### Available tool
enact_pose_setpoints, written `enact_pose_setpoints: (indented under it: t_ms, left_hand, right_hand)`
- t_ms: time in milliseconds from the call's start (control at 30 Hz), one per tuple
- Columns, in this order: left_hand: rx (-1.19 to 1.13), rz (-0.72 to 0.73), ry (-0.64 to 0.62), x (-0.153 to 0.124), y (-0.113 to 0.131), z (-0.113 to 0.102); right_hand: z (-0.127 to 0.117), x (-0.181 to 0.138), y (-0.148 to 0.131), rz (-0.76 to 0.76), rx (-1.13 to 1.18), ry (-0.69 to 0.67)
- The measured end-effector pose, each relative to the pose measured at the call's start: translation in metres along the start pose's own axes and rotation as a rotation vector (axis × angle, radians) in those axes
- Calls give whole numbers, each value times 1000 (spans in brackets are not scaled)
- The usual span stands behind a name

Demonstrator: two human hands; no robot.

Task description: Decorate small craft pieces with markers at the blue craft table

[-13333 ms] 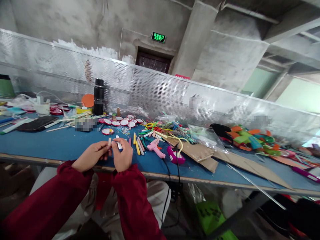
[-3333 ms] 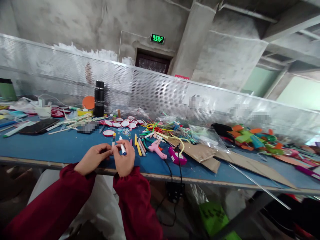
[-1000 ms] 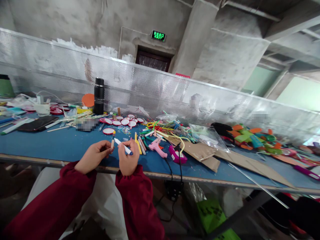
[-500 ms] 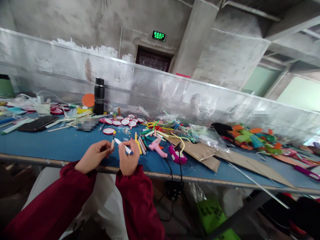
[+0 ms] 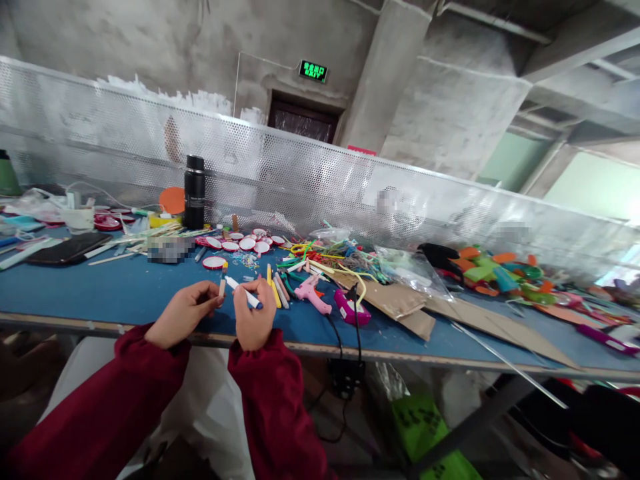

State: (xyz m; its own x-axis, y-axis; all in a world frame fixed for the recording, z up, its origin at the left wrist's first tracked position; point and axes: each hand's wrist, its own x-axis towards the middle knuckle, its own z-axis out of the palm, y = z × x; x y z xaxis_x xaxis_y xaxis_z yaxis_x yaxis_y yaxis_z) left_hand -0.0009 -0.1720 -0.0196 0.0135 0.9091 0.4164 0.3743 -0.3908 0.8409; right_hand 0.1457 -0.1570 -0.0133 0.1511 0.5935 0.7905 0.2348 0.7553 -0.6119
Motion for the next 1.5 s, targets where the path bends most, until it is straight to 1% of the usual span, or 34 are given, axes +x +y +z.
enact_pose_setpoints:
  t_ms: [133,233,300,400,533,633,733,833,967,1067,1133,1333,1500]
  left_hand:
    - [11,0,2,0,-1,-1]
    - [25,4,21,0,-3,-1]
    - [23,7,33,0,-3,-1]
    - [17,7,44,0,-3,-1]
    - [23,11,55,-1,-2,-1]
    - [26,4,58,-1,-2,-1]
    - [43,2,51,-1,-3,-1]
    - [55,10,44,0,-5,-1]
    - [55,9,35,0,-5,-1]
    - [57,0,29,-1,-4,-1]
    - [66,-6,25,-1,-3,-1]
    - [71,-18,23,-1,-1,-2]
    - [65,-4,11,-2,1,-2]
  right_hand:
    - [2,-2,4,31,26,7]
    - [1,-4,9,94,127,35]
    - [-4,-5,13,121,166,58]
    - [-20,-7,15,123,98,109]
    - [-49,-6,20,121,40,73]
    - [-65,-1,28,106,-110,51]
    - [-71,5,35,62,-292,21]
    - [-68,7,36,-20,-510,-57]
    - [-56,6,33,-100,-779,-45]
    - [-47,6,32,-108,-888,-36]
    - [-42,8,32,-89,-946,-64]
    - [-36,14,33,-51,-1156,-269]
    - [-35,18,29,-64,-1223,-419]
